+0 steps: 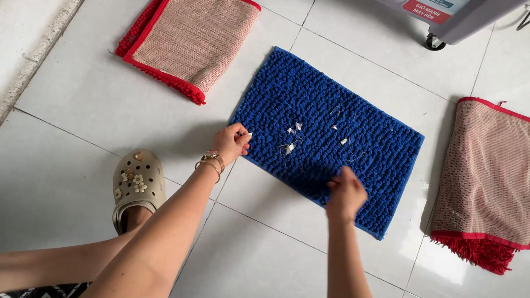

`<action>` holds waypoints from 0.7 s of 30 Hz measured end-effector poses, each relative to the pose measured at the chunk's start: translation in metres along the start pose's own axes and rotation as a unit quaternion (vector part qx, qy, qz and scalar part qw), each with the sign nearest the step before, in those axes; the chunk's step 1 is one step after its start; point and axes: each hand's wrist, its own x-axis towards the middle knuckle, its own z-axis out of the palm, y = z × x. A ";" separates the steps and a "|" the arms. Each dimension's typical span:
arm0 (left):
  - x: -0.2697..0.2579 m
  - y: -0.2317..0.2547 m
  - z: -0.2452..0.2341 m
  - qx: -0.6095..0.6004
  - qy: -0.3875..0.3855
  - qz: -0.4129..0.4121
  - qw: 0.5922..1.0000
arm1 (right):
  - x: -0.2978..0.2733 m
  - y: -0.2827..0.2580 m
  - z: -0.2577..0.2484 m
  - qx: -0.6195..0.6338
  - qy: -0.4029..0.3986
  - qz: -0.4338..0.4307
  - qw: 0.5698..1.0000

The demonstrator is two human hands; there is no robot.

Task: Picking debris off a blue textured mat and then folding it on a tiled floor.

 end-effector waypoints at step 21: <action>-0.002 0.009 -0.003 -0.035 -0.013 -0.053 0.998 | -0.071 -0.022 0.053 -0.499 -0.147 -0.304 0.798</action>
